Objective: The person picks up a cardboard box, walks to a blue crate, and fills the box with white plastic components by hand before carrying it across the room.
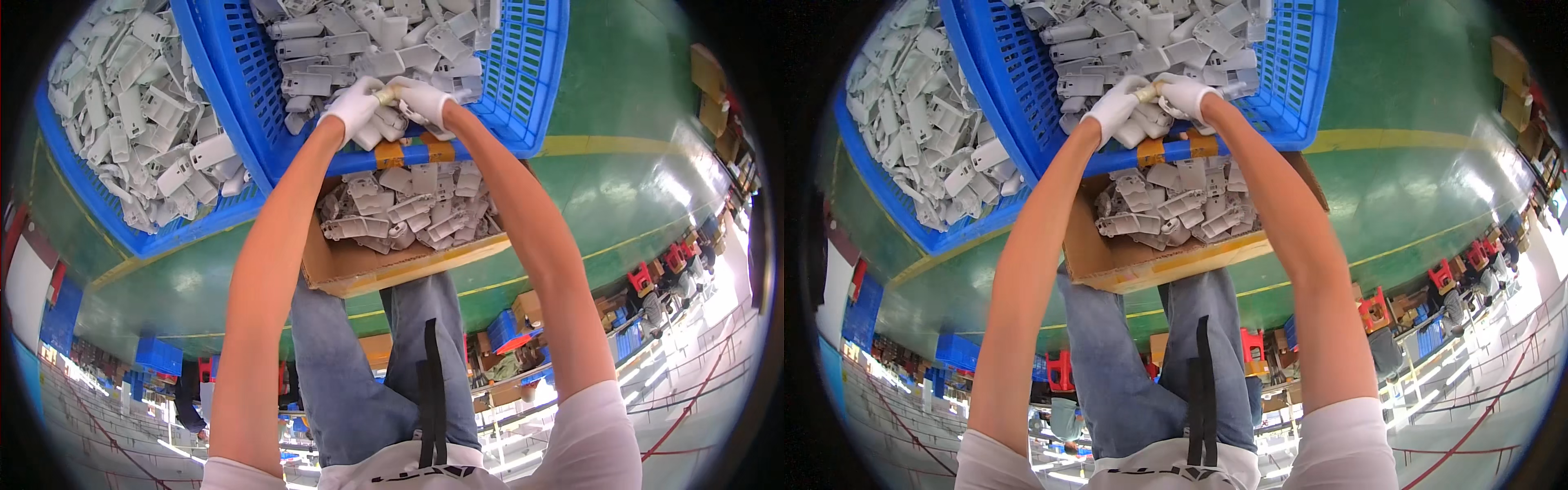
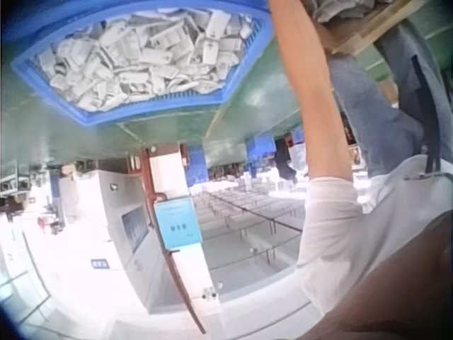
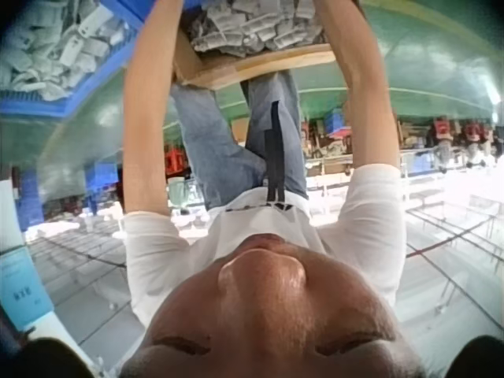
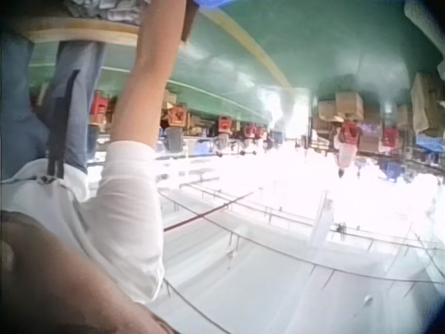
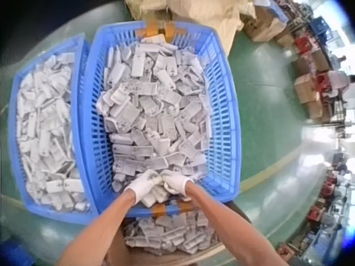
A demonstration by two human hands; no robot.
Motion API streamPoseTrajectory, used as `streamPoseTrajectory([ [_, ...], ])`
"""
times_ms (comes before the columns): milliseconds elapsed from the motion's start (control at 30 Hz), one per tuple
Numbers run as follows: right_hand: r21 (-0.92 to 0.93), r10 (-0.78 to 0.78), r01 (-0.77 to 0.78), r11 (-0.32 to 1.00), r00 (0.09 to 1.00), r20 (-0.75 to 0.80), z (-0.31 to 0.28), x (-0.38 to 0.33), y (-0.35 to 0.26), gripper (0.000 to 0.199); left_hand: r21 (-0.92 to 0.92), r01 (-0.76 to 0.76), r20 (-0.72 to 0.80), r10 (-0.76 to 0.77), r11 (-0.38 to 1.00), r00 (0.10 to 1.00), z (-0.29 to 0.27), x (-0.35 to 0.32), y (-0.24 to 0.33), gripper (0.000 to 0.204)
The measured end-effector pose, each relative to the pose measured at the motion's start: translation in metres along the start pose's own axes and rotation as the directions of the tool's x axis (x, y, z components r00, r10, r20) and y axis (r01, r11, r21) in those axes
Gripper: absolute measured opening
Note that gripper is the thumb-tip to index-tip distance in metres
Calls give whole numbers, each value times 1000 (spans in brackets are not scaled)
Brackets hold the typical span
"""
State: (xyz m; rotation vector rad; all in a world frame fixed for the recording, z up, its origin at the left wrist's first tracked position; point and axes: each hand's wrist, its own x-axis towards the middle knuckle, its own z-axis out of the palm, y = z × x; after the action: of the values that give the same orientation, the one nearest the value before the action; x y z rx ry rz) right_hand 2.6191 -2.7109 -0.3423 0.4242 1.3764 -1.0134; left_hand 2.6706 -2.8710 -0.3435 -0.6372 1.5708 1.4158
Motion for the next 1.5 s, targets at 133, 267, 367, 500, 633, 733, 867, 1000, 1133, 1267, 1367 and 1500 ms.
streamPoseTrajectory([
  [133,-524,-325,267,809,945,-20,4,-64,2,35,420,-241,-74,298,875,952,15,-78,23,29],
  [267,-654,-459,369,660,887,37,28,-144,8,42,429,-297,73,296,853,953,37,-154,37,26],
  [367,-728,-109,205,654,978,178,40,-169,51,40,307,-187,432,38,933,901,49,-181,-11,37],
  [500,-921,-40,95,378,996,86,31,-181,40,32,538,-267,389,46,800,920,36,-180,7,46],
  [633,-746,-388,87,660,890,-239,-30,-121,-26,33,489,-77,-276,237,869,932,-30,-102,55,35],
  [733,-753,-358,-118,648,824,-438,-79,-40,-1,52,506,343,-538,-20,791,842,-70,-18,-9,63],
  [867,-653,-431,-14,757,741,-514,-133,36,66,64,377,513,-657,-167,771,735,-17,46,-44,87],
  [1000,-705,-411,-21,709,800,-437,-99,58,41,63,433,565,-610,-233,703,757,-29,71,-27,67],
  [1133,-726,-392,117,677,893,-221,-93,57,42,64,272,285,-362,-176,919,915,4,64,-41,64],
  [1267,-758,20,-55,650,998,-55,-15,13,35,69,689,208,-161,-134,694,978,23,8,-47,53],
  [1367,-738,-104,58,672,994,-17,-10,-5,21,62,757,46,-27,-39,652,999,7,-1,-43,48],
  [1500,-774,-347,177,608,936,-59,15,-68,-3,48,794,-197,8,314,576,950,15,-57,-35,36],
])
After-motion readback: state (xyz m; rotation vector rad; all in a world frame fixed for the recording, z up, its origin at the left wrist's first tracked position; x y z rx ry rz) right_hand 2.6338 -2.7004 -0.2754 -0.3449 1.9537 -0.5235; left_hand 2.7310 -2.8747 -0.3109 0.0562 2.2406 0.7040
